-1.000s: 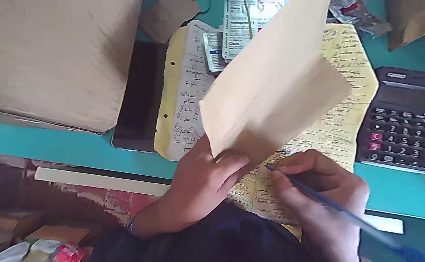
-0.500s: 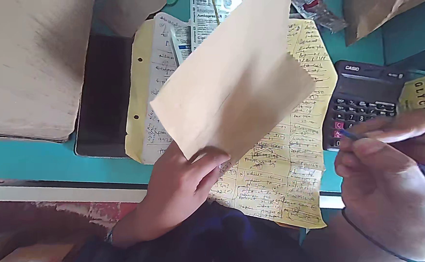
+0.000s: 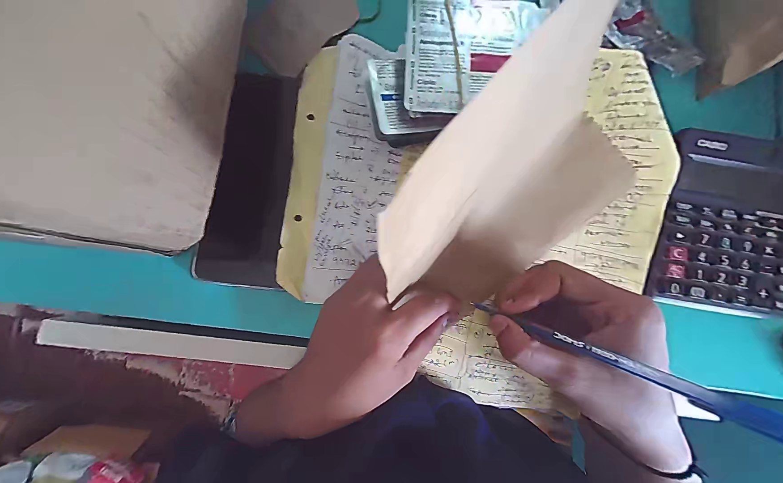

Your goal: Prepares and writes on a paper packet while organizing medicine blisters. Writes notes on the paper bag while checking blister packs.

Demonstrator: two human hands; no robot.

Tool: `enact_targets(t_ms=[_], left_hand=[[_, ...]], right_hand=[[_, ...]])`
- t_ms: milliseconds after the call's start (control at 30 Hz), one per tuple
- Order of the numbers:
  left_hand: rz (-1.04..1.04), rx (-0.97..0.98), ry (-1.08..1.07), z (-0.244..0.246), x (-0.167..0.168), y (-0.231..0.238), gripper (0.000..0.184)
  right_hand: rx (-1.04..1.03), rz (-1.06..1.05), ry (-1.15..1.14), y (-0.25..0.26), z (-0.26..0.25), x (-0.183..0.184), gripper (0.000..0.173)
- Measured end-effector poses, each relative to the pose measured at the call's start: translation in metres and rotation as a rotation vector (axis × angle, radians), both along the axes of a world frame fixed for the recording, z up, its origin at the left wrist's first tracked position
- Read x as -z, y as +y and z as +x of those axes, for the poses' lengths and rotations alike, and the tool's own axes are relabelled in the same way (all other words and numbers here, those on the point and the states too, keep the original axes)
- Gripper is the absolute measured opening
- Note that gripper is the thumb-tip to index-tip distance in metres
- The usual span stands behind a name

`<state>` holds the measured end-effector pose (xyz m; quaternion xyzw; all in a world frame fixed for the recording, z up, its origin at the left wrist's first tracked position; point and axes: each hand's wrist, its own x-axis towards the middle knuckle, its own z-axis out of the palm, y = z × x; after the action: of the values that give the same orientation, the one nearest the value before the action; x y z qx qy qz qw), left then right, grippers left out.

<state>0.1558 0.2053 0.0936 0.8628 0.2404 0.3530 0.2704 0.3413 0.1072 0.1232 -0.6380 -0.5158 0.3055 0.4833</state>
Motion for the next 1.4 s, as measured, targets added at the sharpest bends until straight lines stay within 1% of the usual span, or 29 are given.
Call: enact_targets(t_ms=[167,333,500,600,700,800,967,1167,1400], left_hand=[[-0.009,0.002,-0.012,0.002,0.000,0.001,0.013],[-0.021,-0.004,-0.009,0.001,0.000,0.000,0.013],[-0.008,-0.008,-0.002,0.002,0.000,0.000,0.013],[0.006,-0.013,0.001,0.002,0.000,0.000,0.013],[0.008,-0.019,-0.002,0.002,0.000,0.001,0.013],[0.006,-0.024,0.007,0.002,0.000,-0.001,0.013],[-0.003,-0.020,0.004,0.002,0.000,0.000,0.013],[-0.013,-0.011,0.010,0.001,-0.001,-0.001,0.014],[-0.011,-0.018,-0.008,0.001,0.000,-0.001,0.013]], right_hand=[[0.069,0.045,-0.100,-0.004,-0.005,0.010,0.010],[0.025,0.048,-0.123,-0.006,-0.005,0.012,0.010],[0.053,0.061,-0.165,-0.005,-0.008,0.014,0.010],[0.023,0.054,-0.154,-0.006,-0.007,0.014,0.011],[0.042,0.048,-0.152,-0.005,-0.006,0.013,0.010],[0.041,0.051,-0.179,-0.006,-0.006,0.014,0.012],[0.077,0.043,-0.113,-0.005,-0.007,0.012,0.009],[0.112,0.035,-0.197,-0.006,-0.008,0.014,0.010],[0.088,0.036,-0.159,-0.008,-0.006,0.013,0.010]])
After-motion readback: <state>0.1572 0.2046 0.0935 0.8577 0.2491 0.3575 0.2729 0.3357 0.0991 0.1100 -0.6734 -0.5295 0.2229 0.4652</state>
